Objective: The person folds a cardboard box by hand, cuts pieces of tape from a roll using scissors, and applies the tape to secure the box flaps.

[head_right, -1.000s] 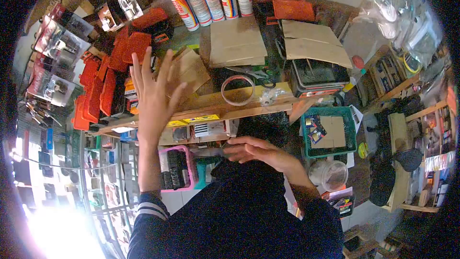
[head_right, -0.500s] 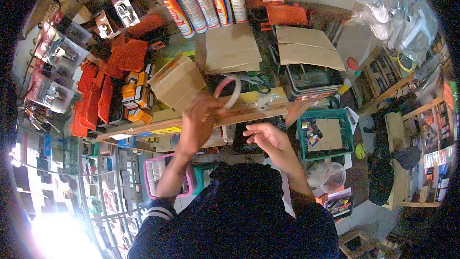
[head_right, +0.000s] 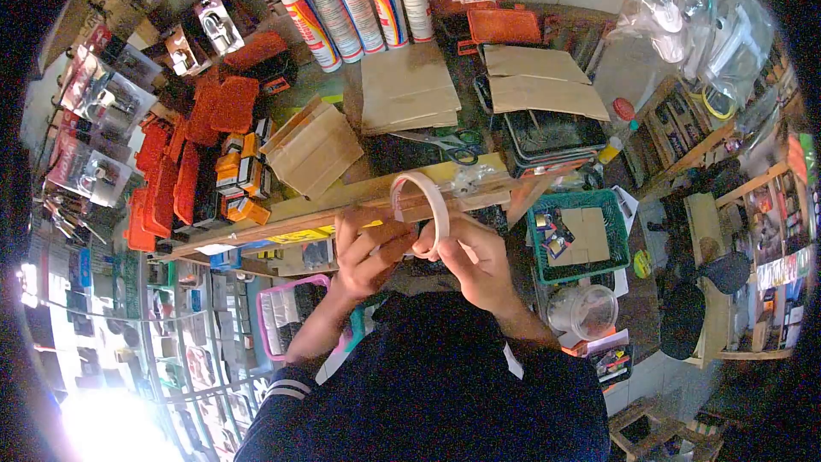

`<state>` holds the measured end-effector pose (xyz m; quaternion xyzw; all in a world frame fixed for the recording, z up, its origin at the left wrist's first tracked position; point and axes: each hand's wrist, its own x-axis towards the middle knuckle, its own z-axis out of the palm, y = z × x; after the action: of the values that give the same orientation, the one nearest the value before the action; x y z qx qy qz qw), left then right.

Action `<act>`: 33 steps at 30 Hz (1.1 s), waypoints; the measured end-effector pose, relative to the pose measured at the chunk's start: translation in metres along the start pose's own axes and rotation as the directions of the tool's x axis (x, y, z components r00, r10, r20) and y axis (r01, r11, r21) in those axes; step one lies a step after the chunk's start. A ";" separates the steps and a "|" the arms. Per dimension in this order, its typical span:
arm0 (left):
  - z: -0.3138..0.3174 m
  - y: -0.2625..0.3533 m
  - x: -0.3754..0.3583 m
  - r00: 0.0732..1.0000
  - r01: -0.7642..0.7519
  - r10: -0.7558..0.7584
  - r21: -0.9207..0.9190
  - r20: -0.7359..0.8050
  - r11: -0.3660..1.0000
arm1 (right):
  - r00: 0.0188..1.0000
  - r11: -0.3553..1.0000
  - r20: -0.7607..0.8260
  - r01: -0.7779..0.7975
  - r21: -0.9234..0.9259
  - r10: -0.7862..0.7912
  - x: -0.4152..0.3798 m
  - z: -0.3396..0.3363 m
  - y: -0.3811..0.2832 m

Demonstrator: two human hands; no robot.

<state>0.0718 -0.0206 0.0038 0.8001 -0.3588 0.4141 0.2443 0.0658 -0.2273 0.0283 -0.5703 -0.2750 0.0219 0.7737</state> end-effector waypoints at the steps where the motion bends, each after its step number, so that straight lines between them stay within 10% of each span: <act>1: 0.000 0.000 -0.002 1.000 -0.017 0.018 0.031 -0.009 0.999 | 1.000 1.000 -0.002 0.001 0.000 -0.001 -0.001 0.001 -0.001; 5: -0.008 0.004 0.008 0.997 0.048 -0.040 -0.143 0.059 0.989 | 1.000 1.000 -0.008 0.003 -0.020 -0.003 -0.004 -0.001 -0.007; 8: -0.023 0.016 0.024 0.907 0.377 -0.405 -0.654 0.117 0.655 | 0.999 0.979 0.029 0.044 -0.199 -0.039 -0.003 -0.003 -0.013; 27: -0.037 0.037 0.012 0.676 0.736 -0.670 -0.329 0.306 0.592 | 0.955 0.767 0.290 0.233 -0.597 -0.065 -0.012 0.013 0.009; 30: -0.034 0.038 -0.011 0.786 0.612 -0.555 -0.224 0.271 0.758 | 0.961 0.890 0.137 -0.163 -0.425 0.242 -0.038 0.027 0.031; 33: -0.035 0.053 -0.054 0.680 0.702 -0.587 -0.162 0.440 0.693 | 0.764 0.780 0.164 -0.622 -0.070 0.624 -0.067 0.033 0.051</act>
<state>-0.0076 -0.0099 -0.0175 0.8852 -0.1486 0.0846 0.4326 0.0081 -0.2037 -0.0378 -0.6291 -0.1384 0.3267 0.6916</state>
